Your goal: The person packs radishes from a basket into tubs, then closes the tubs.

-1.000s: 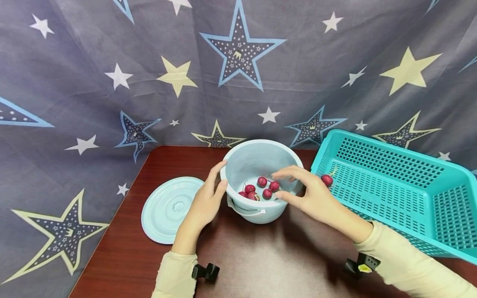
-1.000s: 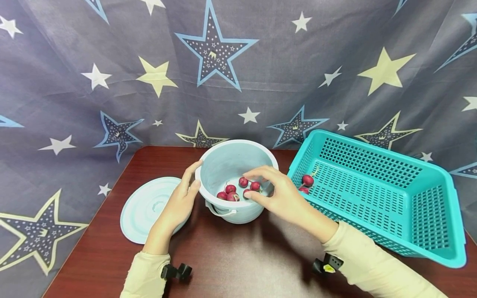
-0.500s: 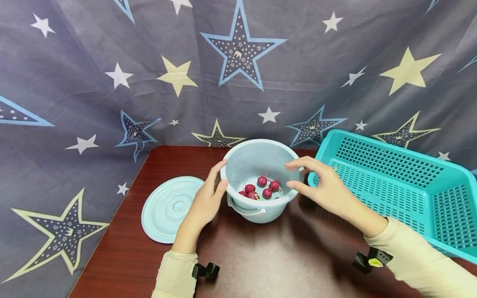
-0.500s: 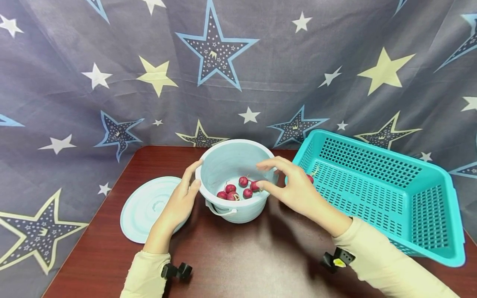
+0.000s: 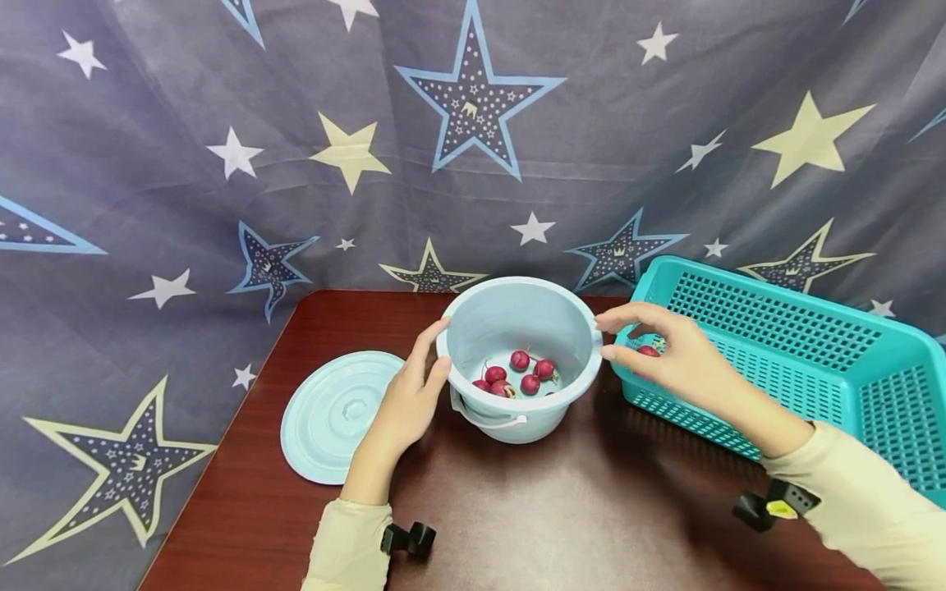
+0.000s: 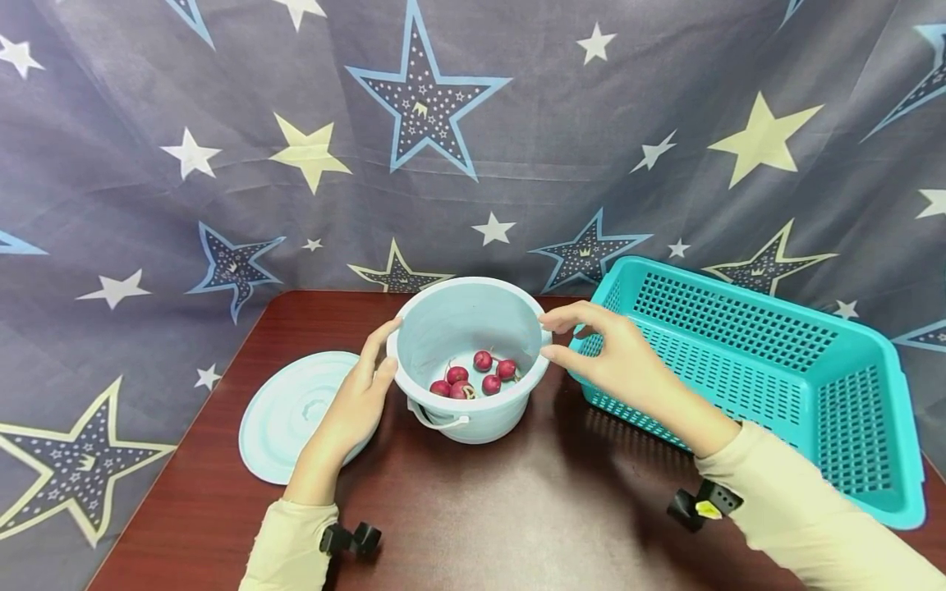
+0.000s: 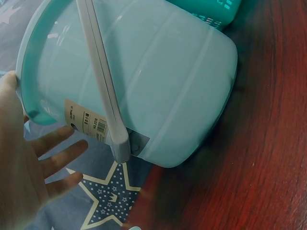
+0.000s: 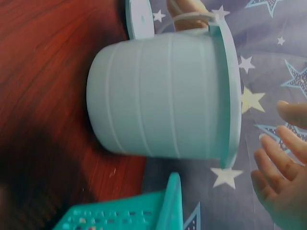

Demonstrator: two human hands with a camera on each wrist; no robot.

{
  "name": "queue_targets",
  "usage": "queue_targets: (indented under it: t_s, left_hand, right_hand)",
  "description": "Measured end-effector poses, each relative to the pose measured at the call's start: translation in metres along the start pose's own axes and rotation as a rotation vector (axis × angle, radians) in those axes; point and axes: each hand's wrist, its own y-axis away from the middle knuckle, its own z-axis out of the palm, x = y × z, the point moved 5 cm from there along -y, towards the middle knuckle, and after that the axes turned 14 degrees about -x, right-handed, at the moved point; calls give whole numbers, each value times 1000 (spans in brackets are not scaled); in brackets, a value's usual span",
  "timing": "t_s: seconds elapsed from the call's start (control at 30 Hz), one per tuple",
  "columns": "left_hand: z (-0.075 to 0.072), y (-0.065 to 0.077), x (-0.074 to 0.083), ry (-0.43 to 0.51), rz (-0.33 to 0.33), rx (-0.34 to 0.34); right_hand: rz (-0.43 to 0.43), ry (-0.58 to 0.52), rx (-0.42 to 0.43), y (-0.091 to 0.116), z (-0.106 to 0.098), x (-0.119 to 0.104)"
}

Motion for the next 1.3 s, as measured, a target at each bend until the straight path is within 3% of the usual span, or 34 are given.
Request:
queue_targets:
  t_s: [0.43,0.7,1.13,1.3]
  left_hand:
    - [0,0,1,17,5,-4]
    - [-1,1,1,15,4,-3]
    - [0,1,-1,6,-4,3]
    - [1,1,-1,4,0,7]
  right_hand:
    - [-52,122,-174,10,-22,14]
    - [11,207,-280,13,-36,39]
    - [52,60,-345,8,-59,94]
    - [99,57,-346,5,-66,117]
